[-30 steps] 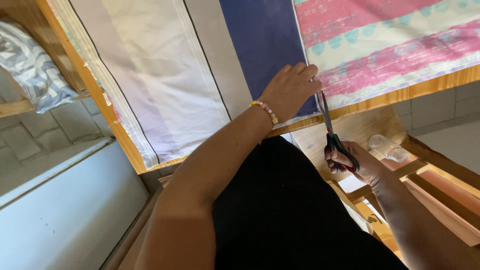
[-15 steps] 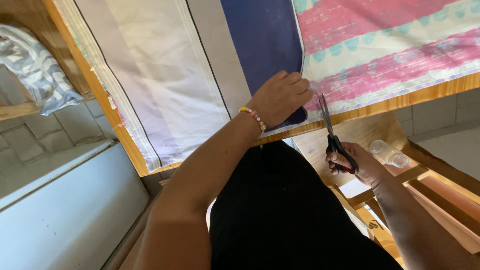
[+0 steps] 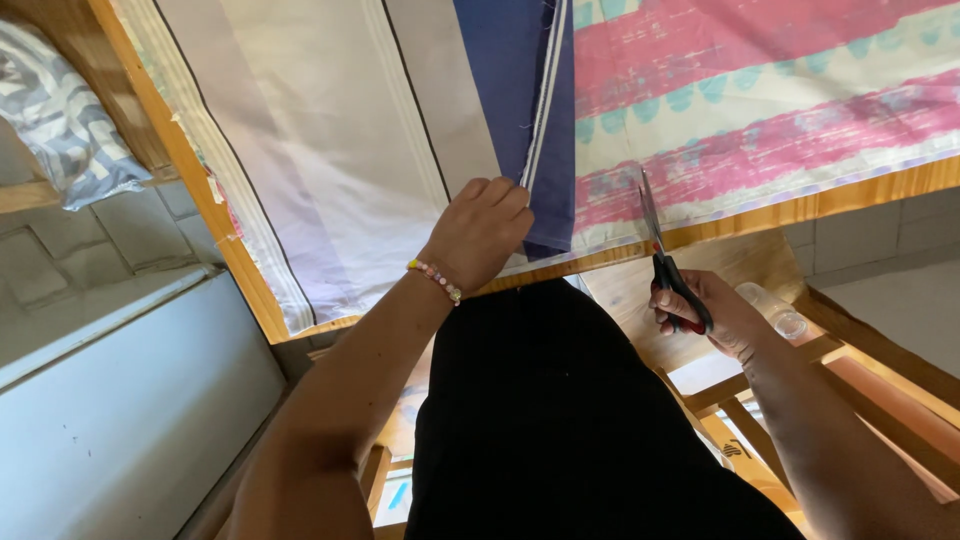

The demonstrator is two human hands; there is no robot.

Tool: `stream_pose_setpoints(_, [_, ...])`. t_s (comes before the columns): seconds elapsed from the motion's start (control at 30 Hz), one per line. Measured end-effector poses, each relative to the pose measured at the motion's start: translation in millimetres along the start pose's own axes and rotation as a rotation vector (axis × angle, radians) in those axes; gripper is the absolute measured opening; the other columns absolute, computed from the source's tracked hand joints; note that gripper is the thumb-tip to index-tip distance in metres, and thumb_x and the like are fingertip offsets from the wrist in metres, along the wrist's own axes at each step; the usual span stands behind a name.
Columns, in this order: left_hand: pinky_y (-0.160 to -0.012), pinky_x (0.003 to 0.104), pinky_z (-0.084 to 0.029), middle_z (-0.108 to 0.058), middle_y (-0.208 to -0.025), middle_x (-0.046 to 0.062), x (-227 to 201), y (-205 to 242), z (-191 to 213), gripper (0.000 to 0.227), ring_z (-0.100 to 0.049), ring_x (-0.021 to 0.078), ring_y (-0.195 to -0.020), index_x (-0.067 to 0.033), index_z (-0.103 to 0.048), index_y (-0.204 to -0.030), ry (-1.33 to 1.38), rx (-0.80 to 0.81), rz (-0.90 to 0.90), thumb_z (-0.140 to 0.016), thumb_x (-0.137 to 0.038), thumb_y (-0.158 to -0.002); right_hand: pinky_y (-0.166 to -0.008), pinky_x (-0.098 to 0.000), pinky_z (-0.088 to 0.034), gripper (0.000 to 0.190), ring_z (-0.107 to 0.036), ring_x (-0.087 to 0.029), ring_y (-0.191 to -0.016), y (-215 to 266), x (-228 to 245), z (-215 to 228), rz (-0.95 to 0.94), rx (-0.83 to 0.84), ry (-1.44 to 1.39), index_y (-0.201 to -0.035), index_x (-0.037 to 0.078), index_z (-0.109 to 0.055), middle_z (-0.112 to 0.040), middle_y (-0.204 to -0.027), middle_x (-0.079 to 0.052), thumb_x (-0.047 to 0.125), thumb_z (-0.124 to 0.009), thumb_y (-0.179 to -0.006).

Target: The person uses scissors to cut a large piece of patterned fabric laid out on a wooden table. They follow a marked line, cutting through multiple layers of the material. The person adjusts the fabric and continues cutting along the edge to separate a section.

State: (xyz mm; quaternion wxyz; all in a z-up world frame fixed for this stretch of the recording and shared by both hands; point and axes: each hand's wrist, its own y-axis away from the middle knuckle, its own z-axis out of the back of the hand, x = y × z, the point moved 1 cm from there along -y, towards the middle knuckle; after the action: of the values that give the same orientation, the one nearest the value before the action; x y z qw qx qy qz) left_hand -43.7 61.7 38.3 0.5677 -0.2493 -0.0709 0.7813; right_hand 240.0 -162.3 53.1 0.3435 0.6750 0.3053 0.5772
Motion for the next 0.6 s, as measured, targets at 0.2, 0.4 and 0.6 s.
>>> stream_pose_setpoints(0.2, [-0.113, 0.041, -0.042, -0.064, -0.124, 0.009, -41.5, -37.3, -22.9, 0.025, -0.055, 0.0275, -0.132, -0.0085, -0.065, -0.116, 0.247, -0.059, -0.191, -0.054, -0.029, -0.107, -0.042, -0.0239, -0.048, 0.042, -0.071, -0.026, -0.054, -7.2, 5.5, -4.9, 0.03, -0.035, 0.0, -0.087, 0.0, -0.065, -0.064, -0.065, -0.014, 0.038, -0.083, -0.086])
stream_pose_setpoints(0.4, [-0.126, 0.048, -0.027, -0.048, -0.154, 0.02, -42.8, -24.5, -58.3, 0.077, -0.035, 0.0351, -0.15, 0.0014, -0.045, -0.149, 0.308, 0.079, -0.28, -0.038, -0.057, -0.099, -0.041, -0.0226, -0.047, 0.041, -0.071, -0.025, -0.053, -16.0, 9.4, -8.1, 0.036, -0.068, -0.019, -0.089, 0.0, -0.064, -0.065, -0.065, -0.013, 0.037, -0.083, -0.088])
stream_pose_setpoints(0.6, [-0.129, 0.046, -0.02, -0.039, -0.163, 0.015, -46.3, -14.4, -62.9, 0.088, -0.03, 0.0296, -0.154, -0.003, -0.041, -0.153, 0.227, 0.125, -0.248, -0.02, -0.068, -0.097, -0.046, -0.0267, -0.056, 0.04, -0.072, -0.026, -0.057, -21.6, 4.4, -7.2, 0.051, -0.105, -0.05, -0.088, -0.002, -0.061, -0.063, -0.065, -0.015, 0.031, -0.084, -0.087])
